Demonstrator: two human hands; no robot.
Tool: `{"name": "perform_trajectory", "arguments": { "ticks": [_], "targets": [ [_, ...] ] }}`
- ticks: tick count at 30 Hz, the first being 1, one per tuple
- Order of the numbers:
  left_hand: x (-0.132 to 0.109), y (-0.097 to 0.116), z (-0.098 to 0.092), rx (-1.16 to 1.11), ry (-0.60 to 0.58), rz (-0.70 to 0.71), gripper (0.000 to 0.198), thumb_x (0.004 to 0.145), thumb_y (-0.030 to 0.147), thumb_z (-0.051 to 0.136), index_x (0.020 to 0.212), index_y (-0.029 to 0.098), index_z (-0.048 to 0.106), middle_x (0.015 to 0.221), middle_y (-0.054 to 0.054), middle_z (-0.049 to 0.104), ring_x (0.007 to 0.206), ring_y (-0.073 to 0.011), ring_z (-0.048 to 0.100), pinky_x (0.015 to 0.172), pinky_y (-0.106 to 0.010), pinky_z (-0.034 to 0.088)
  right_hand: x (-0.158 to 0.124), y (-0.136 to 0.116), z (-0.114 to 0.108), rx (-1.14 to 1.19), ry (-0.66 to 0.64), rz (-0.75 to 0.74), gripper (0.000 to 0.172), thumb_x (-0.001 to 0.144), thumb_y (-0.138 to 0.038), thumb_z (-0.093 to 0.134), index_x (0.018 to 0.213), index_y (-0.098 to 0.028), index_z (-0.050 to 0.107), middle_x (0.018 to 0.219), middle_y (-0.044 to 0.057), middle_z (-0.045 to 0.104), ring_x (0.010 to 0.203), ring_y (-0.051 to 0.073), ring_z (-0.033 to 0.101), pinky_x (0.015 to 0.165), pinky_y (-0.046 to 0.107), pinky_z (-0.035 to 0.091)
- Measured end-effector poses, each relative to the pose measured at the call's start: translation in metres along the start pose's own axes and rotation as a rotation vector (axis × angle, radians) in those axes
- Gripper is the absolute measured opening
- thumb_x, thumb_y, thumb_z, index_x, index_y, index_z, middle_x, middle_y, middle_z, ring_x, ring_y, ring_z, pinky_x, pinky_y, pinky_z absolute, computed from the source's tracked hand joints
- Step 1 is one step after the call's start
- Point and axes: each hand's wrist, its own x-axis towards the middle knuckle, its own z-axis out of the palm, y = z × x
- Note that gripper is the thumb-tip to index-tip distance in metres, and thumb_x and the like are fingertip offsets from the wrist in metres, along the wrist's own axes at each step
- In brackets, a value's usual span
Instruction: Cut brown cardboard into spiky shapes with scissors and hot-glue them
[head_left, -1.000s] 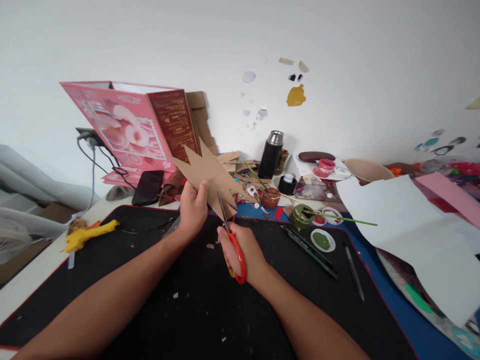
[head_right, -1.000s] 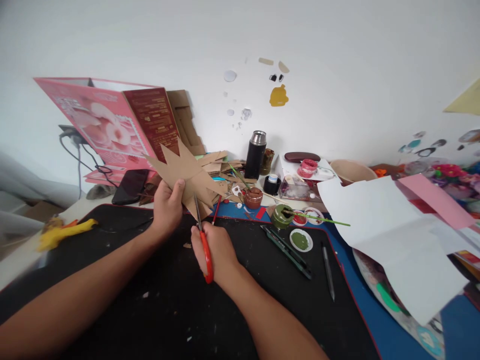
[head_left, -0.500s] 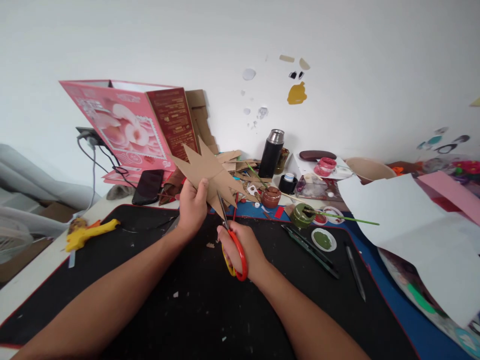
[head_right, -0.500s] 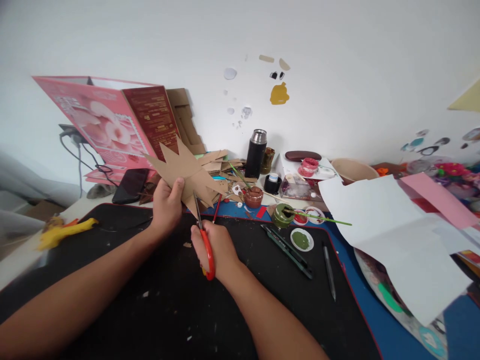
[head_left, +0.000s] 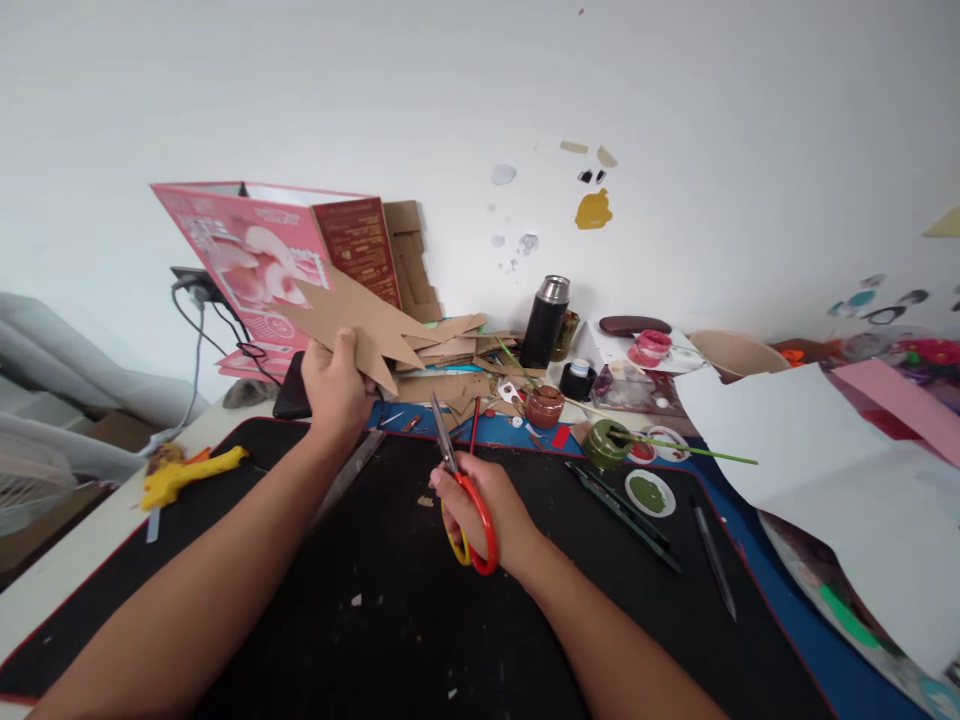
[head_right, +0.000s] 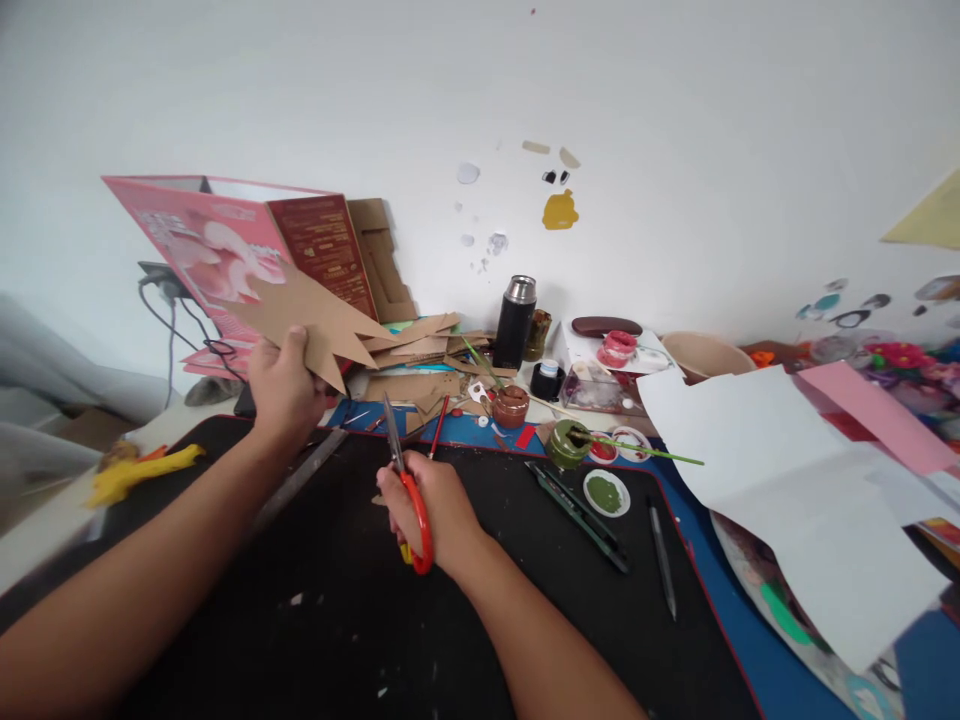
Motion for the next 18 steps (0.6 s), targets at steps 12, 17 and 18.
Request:
{"name": "perform_trajectory", "arguments": {
  "ticks": [12,17,18],
  "targets": [
    [-0.011,0.007,0.011,-0.088,-0.159,-0.214,0.041,0.084,0.057,0.086,0.089,0.026,0.061,0.055,0.007,0.053,0.034,-0.0097,0.039,0.031,-0.024,0.024,0.009,-0.014,-0.012,0.237,0.217,-0.022,0.048,0.093,-0.069,0.071,0.095,-0.022,0.062,0.048,-0.007,0.056,0.037,0.013,0.051,0.038,0.021,0.043],
    [-0.016,0.017,0.012,-0.121,-0.290,-0.402,0.047,0.072,0.058,0.095,0.085,0.021,0.068,0.057,0.003,0.062,0.035,-0.0082,0.044,0.031,-0.021,0.025,0.015,-0.015,-0.021,0.300,0.276,-0.037,0.059,0.088,-0.079,0.072,0.089,-0.021,0.064,0.047,-0.006,0.057,0.036,0.013,0.051,0.037,0.022,0.043],
    [-0.017,0.019,0.013,-0.132,-0.306,-0.426,0.049,0.070,0.057,0.096,0.087,0.019,0.070,0.061,0.002,0.067,0.038,-0.0095,0.050,0.033,-0.021,0.030,0.015,-0.015,-0.023,0.320,0.287,-0.037,0.060,0.087,-0.080,0.073,0.088,-0.021,0.064,0.047,-0.005,0.057,0.035,0.013,0.050,0.037,0.022,0.042]
  ]
}}
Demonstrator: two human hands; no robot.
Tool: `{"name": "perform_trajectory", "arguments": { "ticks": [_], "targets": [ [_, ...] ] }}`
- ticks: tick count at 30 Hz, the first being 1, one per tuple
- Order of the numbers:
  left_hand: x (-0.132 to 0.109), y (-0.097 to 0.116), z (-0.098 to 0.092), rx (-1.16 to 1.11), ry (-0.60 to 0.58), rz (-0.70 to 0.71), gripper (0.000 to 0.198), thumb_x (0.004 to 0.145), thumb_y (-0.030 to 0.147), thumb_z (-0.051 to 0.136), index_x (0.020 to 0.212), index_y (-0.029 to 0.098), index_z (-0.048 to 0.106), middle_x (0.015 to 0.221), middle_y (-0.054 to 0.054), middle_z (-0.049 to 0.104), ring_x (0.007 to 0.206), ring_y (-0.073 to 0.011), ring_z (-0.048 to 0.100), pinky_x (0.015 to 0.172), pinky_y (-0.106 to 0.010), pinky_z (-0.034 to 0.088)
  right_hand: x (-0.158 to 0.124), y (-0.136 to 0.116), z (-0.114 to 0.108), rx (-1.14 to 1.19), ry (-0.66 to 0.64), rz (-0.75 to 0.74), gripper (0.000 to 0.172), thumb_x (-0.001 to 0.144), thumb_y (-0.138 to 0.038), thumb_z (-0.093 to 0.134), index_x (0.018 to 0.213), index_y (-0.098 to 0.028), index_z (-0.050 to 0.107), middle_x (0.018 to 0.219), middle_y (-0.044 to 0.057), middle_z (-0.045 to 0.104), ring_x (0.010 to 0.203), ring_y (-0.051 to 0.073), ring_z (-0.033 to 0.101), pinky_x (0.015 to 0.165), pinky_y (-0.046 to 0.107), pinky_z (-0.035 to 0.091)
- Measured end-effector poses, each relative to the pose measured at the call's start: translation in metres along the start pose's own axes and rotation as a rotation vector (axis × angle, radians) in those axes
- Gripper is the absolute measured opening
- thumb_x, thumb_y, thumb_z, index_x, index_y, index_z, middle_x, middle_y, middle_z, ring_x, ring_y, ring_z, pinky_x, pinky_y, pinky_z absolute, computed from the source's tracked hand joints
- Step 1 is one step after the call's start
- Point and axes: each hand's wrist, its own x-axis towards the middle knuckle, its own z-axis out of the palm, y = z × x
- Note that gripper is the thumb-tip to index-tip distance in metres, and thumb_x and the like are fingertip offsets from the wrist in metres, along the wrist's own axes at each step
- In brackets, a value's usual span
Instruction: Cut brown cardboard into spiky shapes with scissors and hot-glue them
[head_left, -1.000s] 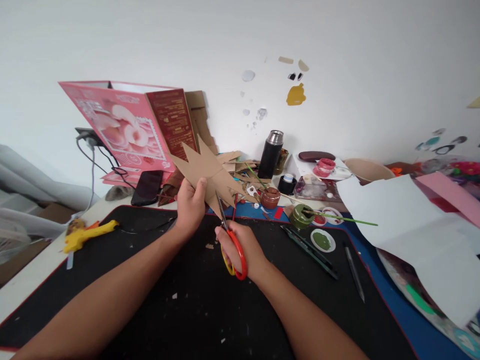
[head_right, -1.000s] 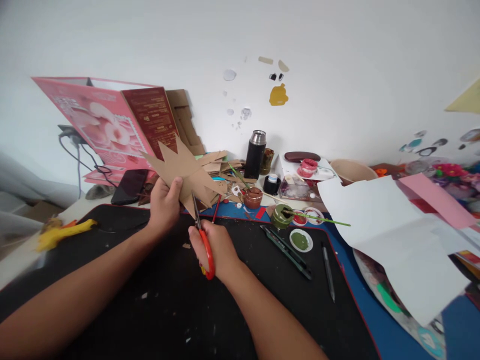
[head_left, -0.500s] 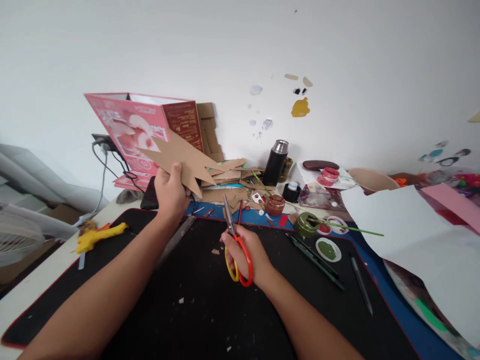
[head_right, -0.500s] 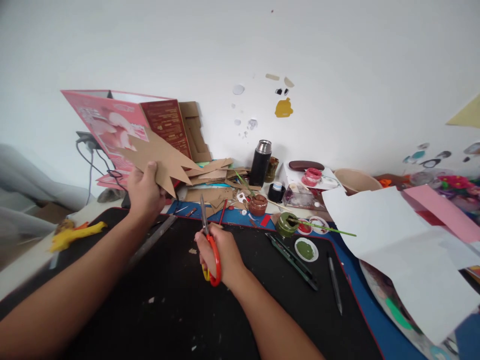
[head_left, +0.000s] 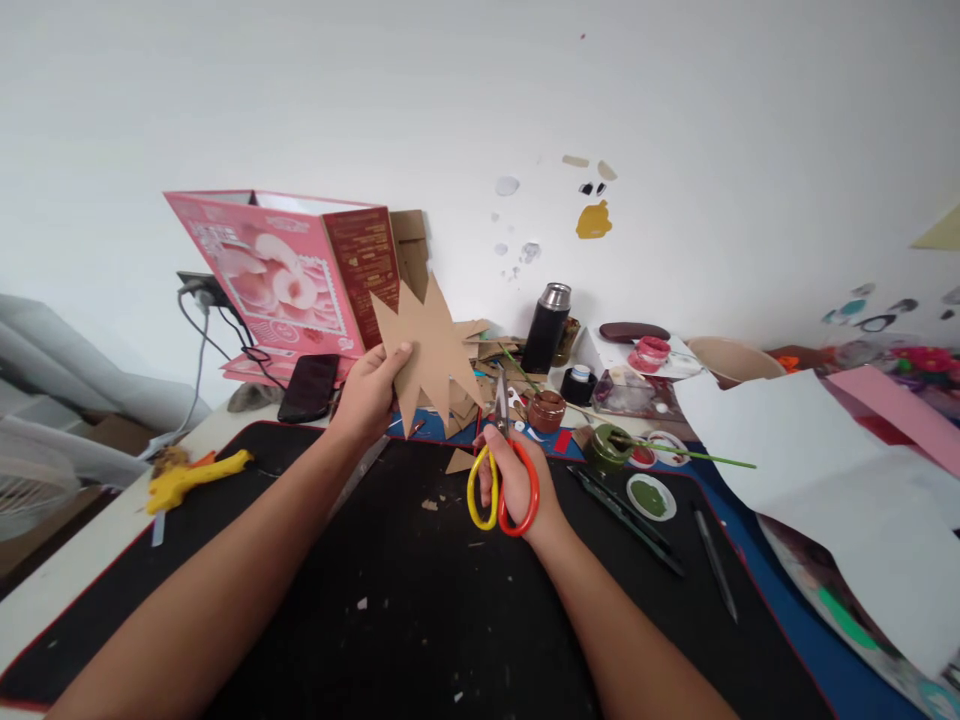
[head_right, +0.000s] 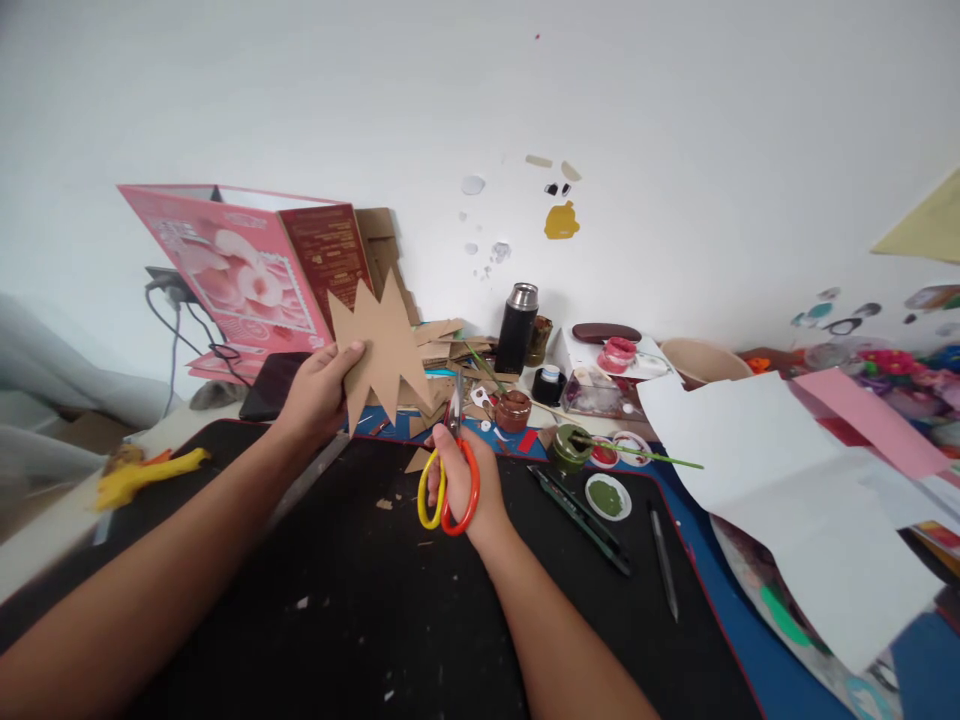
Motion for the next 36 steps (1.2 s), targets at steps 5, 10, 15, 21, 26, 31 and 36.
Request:
{"name": "perform_trajectory", "arguments": {
  "ticks": [5,10,15,21,26,31,36],
  "targets": [
    [-0.005,-0.001,0.001,0.000,-0.070,-0.077,0.054,0.066,0.055,0.099,0.095,0.016,0.075,0.078,-0.005,0.080,0.058,-0.0186,0.071,0.054,-0.027,0.058,0.003,-0.002,-0.003,0.090,0.030,0.014,0.065,0.083,-0.084,0.076,0.088,-0.020,0.066,0.046,-0.005,0.057,0.034,0.012,0.050,0.036,0.022,0.041],
    [-0.005,-0.007,-0.001,0.073,-0.112,-0.113,0.052,0.071,0.056,0.096,0.097,0.016,0.076,0.080,-0.007,0.082,0.059,-0.0196,0.071,0.056,-0.028,0.058,0.003,-0.003,-0.003,0.114,0.039,0.024,0.071,0.079,-0.091,0.074,0.083,-0.021,0.063,0.046,-0.004,0.058,0.034,0.012,0.050,0.036,0.022,0.041],
    [-0.005,-0.010,-0.002,0.110,-0.111,-0.097,0.053,0.073,0.060,0.094,0.099,0.016,0.077,0.082,-0.008,0.082,0.060,-0.0195,0.071,0.056,-0.028,0.056,0.003,-0.001,-0.003,0.109,0.012,0.025,0.066,0.082,-0.084,0.077,0.088,-0.020,0.066,0.046,-0.005,0.058,0.034,0.012,0.050,0.036,0.021,0.040],
    [-0.004,-0.012,-0.004,0.143,-0.116,-0.100,0.053,0.076,0.060,0.092,0.101,0.016,0.078,0.083,-0.008,0.082,0.060,-0.0200,0.070,0.054,-0.028,0.054,0.002,-0.001,-0.002,0.093,-0.002,-0.007,0.048,0.086,-0.067,0.079,0.087,-0.021,0.065,0.048,-0.006,0.056,0.037,0.012,0.049,0.038,0.022,0.043],
    [-0.003,-0.014,-0.004,0.131,-0.114,-0.079,0.052,0.073,0.060,0.093,0.096,0.016,0.078,0.081,-0.007,0.081,0.058,-0.0187,0.069,0.052,-0.027,0.054,0.002,0.000,-0.002,0.055,0.010,-0.015,0.042,0.087,-0.061,0.079,0.086,-0.022,0.064,0.048,-0.006,0.057,0.038,0.013,0.051,0.039,0.022,0.045],
    [0.000,-0.017,-0.006,0.119,-0.104,-0.056,0.046,0.076,0.058,0.092,0.092,0.017,0.077,0.073,-0.005,0.078,0.053,-0.0159,0.064,0.047,-0.024,0.048,0.002,0.002,-0.002,0.043,0.003,-0.011,0.041,0.088,-0.061,0.077,0.087,-0.022,0.064,0.046,-0.007,0.055,0.036,0.013,0.049,0.038,0.022,0.043],
    [0.002,-0.019,-0.007,0.114,-0.104,-0.046,0.044,0.080,0.056,0.090,0.095,0.017,0.077,0.072,-0.005,0.077,0.049,-0.0149,0.062,0.043,-0.024,0.045,0.001,0.001,-0.002,0.040,0.002,-0.002,0.039,0.088,-0.059,0.076,0.087,-0.022,0.065,0.047,-0.007,0.056,0.037,0.014,0.051,0.039,0.023,0.044]
  ]
}}
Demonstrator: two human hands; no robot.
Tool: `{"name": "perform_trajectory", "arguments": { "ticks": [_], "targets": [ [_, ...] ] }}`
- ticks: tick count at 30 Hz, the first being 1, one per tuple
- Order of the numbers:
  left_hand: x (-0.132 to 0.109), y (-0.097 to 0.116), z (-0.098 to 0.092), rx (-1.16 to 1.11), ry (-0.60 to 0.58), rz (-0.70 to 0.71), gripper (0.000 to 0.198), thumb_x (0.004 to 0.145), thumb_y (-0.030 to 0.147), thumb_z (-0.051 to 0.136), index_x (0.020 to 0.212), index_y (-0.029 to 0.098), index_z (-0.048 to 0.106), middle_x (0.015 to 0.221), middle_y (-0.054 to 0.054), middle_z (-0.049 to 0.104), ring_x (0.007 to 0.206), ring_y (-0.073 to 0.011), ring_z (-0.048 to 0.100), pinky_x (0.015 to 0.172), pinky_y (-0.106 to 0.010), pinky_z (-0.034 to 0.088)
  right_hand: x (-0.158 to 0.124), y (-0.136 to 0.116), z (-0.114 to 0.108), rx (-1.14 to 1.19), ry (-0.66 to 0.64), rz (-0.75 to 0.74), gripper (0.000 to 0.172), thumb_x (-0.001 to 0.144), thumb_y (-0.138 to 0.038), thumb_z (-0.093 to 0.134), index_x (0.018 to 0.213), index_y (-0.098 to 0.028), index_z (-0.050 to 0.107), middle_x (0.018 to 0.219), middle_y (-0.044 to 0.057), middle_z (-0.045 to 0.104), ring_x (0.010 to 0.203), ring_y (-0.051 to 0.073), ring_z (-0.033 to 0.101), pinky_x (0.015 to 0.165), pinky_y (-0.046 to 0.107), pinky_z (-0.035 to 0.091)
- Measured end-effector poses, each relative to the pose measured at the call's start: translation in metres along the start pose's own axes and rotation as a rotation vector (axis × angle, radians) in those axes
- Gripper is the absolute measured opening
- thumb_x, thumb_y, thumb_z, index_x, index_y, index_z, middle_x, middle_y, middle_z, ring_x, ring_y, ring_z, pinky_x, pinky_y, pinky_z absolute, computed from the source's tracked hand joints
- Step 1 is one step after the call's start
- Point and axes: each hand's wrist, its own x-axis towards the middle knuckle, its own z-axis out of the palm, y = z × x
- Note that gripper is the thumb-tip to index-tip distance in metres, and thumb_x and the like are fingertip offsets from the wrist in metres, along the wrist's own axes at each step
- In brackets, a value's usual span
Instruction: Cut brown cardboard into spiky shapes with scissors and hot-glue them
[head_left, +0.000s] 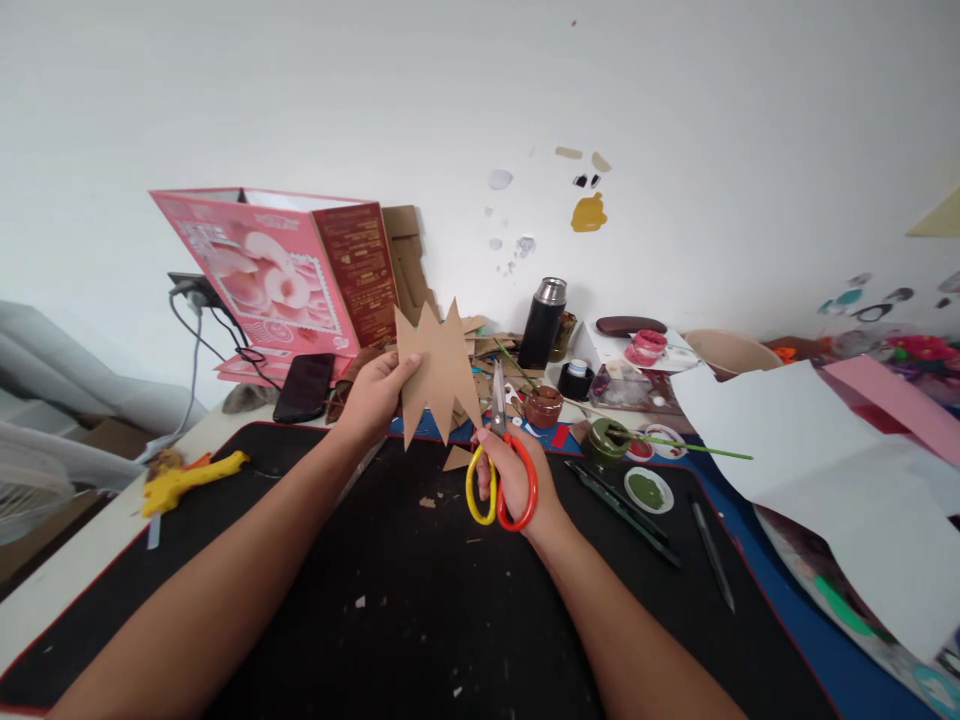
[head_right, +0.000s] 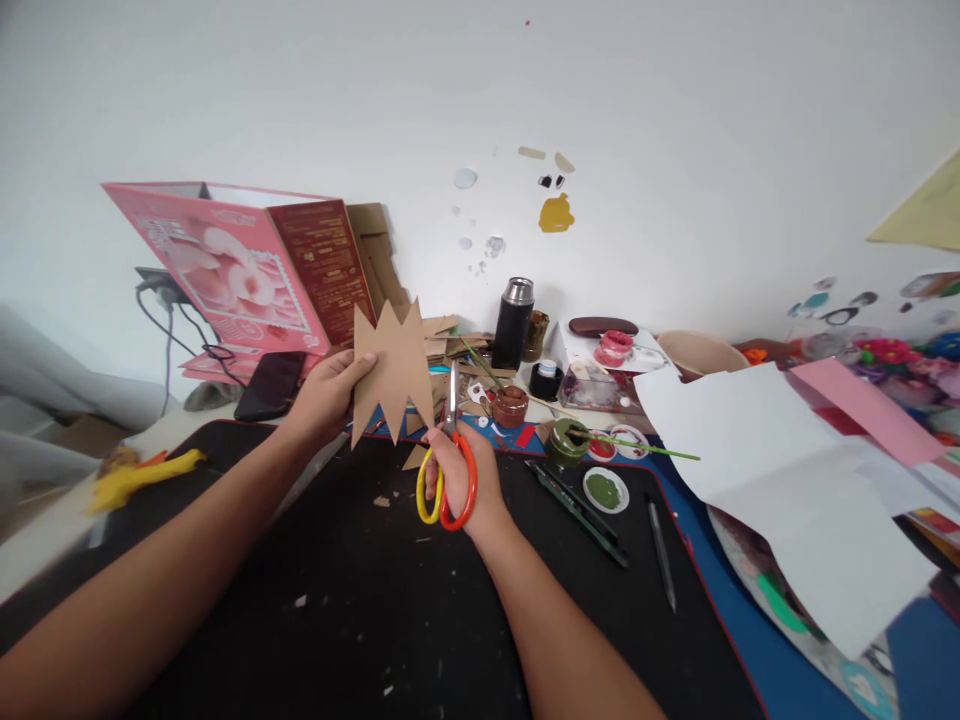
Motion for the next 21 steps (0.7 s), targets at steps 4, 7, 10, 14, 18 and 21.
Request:
{"name": "perform_trajectory", "arguments": {
  "ticks": [4,7,10,14,18,21],
  "targets": [
    [0.0000,0.0008,0.0005,-0.019,0.008,-0.011,0.050,0.078,0.057,0.090,0.102,0.015,0.077,0.082,-0.009,0.082,0.062,-0.0210,0.073,0.052,-0.028,0.055,-0.0009,-0.0015,0.0010,0.005,-0.013,-0.001,0.037,0.088,-0.057,0.076,0.089,-0.022,0.064,0.048,-0.007,0.056,0.037,0.014,0.051,0.039,0.023,0.044],
    [0.0002,0.0019,0.0000,-0.012,0.020,-0.013,0.053,0.077,0.058,0.091,0.103,0.015,0.076,0.084,-0.009,0.083,0.065,-0.0228,0.076,0.053,-0.028,0.056,-0.0013,-0.0021,0.0018,0.026,-0.017,-0.001,0.037,0.087,-0.057,0.077,0.089,-0.023,0.063,0.047,-0.008,0.055,0.036,0.014,0.049,0.038,0.023,0.043],
    [0.0014,0.0037,-0.0018,-0.026,0.043,0.021,0.053,0.075,0.058,0.092,0.101,0.016,0.075,0.086,-0.009,0.084,0.067,-0.0231,0.077,0.055,-0.028,0.057,-0.0014,-0.0027,0.0019,0.048,-0.002,0.016,0.037,0.086,-0.057,0.077,0.091,-0.022,0.063,0.047,-0.007,0.055,0.037,0.013,0.049,0.038,0.023,0.043],
    [0.0039,0.0064,-0.0053,-0.035,0.098,0.027,0.050,0.074,0.057,0.093,0.098,0.018,0.073,0.077,-0.007,0.080,0.057,-0.0207,0.072,0.046,-0.026,0.050,-0.0013,-0.0037,0.0019,0.063,0.028,0.046,0.040,0.085,-0.058,0.077,0.091,-0.021,0.065,0.047,-0.007,0.056,0.036,0.013,0.048,0.039,0.022,0.042],
    [0.0046,0.0066,-0.0056,-0.026,0.093,0.019,0.052,0.075,0.058,0.091,0.102,0.017,0.074,0.077,-0.008,0.080,0.062,-0.0232,0.074,0.050,-0.029,0.054,-0.0013,-0.0039,0.0020,0.064,0.034,0.062,0.046,0.084,-0.063,0.079,0.092,-0.019,0.067,0.047,-0.006,0.056,0.036,0.012,0.050,0.039,0.021,0.041],
    [0.0037,0.0054,-0.0035,-0.039,0.070,0.024,0.056,0.073,0.060,0.093,0.103,0.016,0.075,0.084,-0.010,0.082,0.069,-0.0256,0.077,0.059,-0.032,0.060,-0.0015,-0.0036,0.0016,0.062,0.035,0.051,0.051,0.083,-0.067,0.080,0.092,-0.019,0.067,0.047,-0.006,0.057,0.036,0.012,0.051,0.039,0.021,0.041]
  ]
}}
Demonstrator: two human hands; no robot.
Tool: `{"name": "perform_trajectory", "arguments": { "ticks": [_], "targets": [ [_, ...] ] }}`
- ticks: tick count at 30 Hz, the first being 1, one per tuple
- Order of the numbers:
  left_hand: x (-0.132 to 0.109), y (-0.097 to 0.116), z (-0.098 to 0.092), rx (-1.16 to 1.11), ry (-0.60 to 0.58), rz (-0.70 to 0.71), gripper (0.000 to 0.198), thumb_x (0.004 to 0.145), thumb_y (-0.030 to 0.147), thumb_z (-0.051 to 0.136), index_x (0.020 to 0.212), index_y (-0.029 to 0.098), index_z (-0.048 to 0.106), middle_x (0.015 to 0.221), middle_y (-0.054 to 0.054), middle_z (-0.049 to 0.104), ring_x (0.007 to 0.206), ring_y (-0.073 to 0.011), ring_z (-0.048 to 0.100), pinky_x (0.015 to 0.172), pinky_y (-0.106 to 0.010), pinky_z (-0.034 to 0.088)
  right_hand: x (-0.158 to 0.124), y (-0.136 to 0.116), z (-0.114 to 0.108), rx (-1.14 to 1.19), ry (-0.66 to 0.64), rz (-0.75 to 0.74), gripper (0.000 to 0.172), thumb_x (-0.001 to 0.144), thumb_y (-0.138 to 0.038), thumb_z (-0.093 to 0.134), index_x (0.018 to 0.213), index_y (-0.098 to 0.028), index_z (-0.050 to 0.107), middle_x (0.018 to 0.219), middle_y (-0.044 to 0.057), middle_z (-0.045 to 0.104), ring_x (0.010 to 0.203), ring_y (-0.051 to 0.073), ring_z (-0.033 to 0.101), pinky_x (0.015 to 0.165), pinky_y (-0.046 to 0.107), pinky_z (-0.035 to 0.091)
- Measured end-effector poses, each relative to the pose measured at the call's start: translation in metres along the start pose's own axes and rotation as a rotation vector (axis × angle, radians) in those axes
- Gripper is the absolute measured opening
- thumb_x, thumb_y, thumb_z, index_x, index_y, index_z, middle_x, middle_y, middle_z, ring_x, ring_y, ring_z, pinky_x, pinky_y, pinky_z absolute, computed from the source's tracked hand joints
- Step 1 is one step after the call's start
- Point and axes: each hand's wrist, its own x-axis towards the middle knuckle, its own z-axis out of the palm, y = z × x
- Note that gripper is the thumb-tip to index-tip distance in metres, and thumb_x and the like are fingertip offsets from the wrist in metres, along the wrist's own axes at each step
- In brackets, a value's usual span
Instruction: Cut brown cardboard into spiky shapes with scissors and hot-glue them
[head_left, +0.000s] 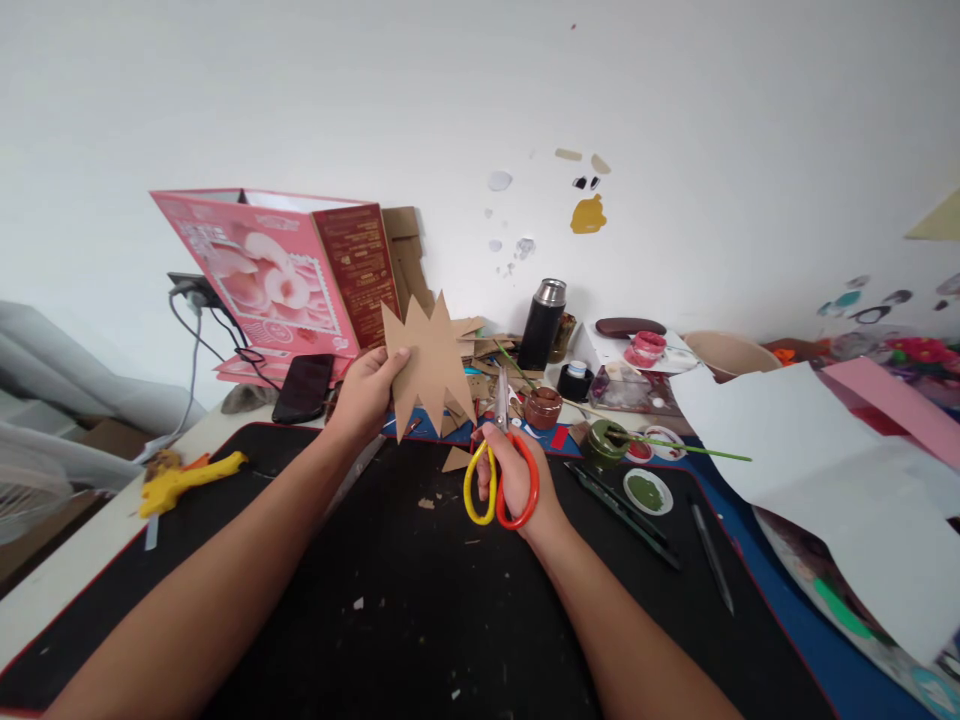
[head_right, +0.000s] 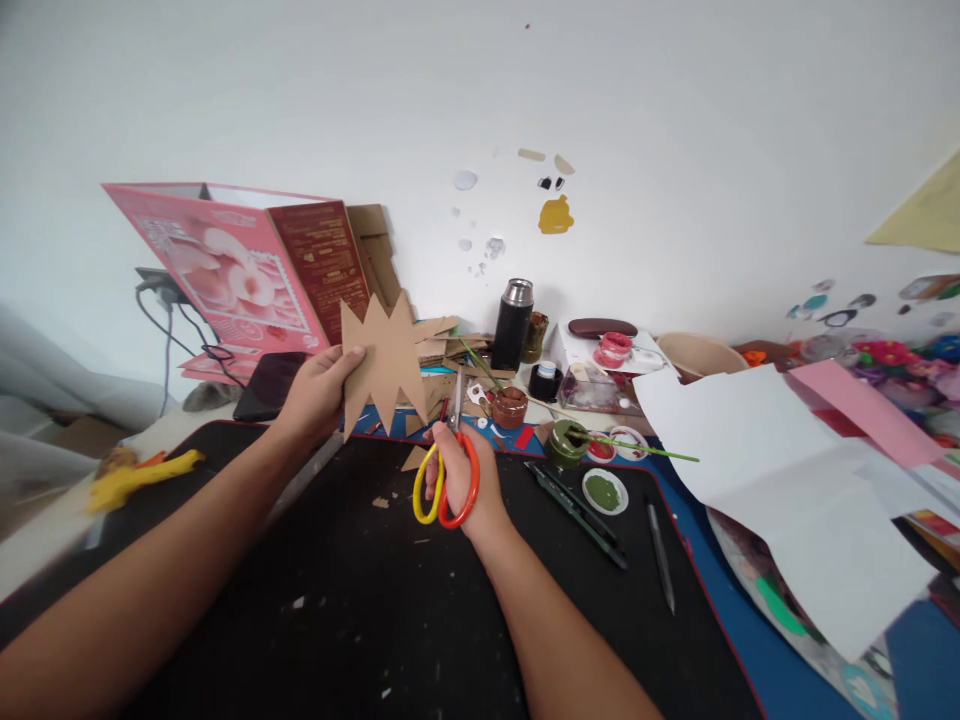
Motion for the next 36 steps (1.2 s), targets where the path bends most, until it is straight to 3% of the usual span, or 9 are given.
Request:
{"name": "perform_trajectory", "arguments": {
  "ticks": [8,22,29,36],
  "targets": [
    [-0.0065,-0.0010,0.0059,0.037,-0.037,-0.032,0.052,0.075,0.059,0.091,0.099,0.016,0.076,0.080,-0.008,0.082,0.060,-0.0207,0.073,0.051,-0.027,0.054,-0.0011,0.0007,-0.0005,-0.036,-0.014,-0.042,0.049,0.087,-0.067,0.079,0.089,-0.021,0.066,0.049,-0.005,0.057,0.037,0.013,0.052,0.039,0.023,0.044],
    [-0.0083,0.0009,0.0060,0.055,-0.032,-0.025,0.050,0.075,0.059,0.092,0.096,0.017,0.077,0.078,-0.009,0.081,0.076,-0.0292,0.079,0.062,-0.034,0.061,-0.0006,0.0047,0.0018,-0.080,-0.022,-0.030,0.041,0.086,-0.061,0.077,0.088,-0.023,0.062,0.046,-0.007,0.056,0.035,0.013,0.050,0.038,0.022,0.042],
    [-0.0074,0.0011,0.0051,0.052,-0.025,-0.024,0.050,0.072,0.060,0.094,0.091,0.018,0.074,0.074,-0.007,0.080,0.072,-0.0278,0.078,0.059,-0.032,0.058,-0.0022,0.0043,0.0028,-0.128,-0.043,-0.032,0.038,0.088,-0.059,0.074,0.091,-0.022,0.063,0.047,-0.007,0.058,0.035,0.013,0.051,0.037,0.021,0.042],
    [-0.0034,-0.0013,0.0026,0.041,0.004,-0.024,0.057,0.069,0.062,0.093,0.097,0.018,0.071,0.080,-0.008,0.080,0.074,-0.0272,0.078,0.067,-0.036,0.061,-0.0023,0.0063,0.0028,-0.132,-0.048,-0.023,0.037,0.088,-0.058,0.073,0.093,-0.022,0.064,0.047,-0.006,0.058,0.036,0.014,0.052,0.037,0.021,0.041]
  ]
}}
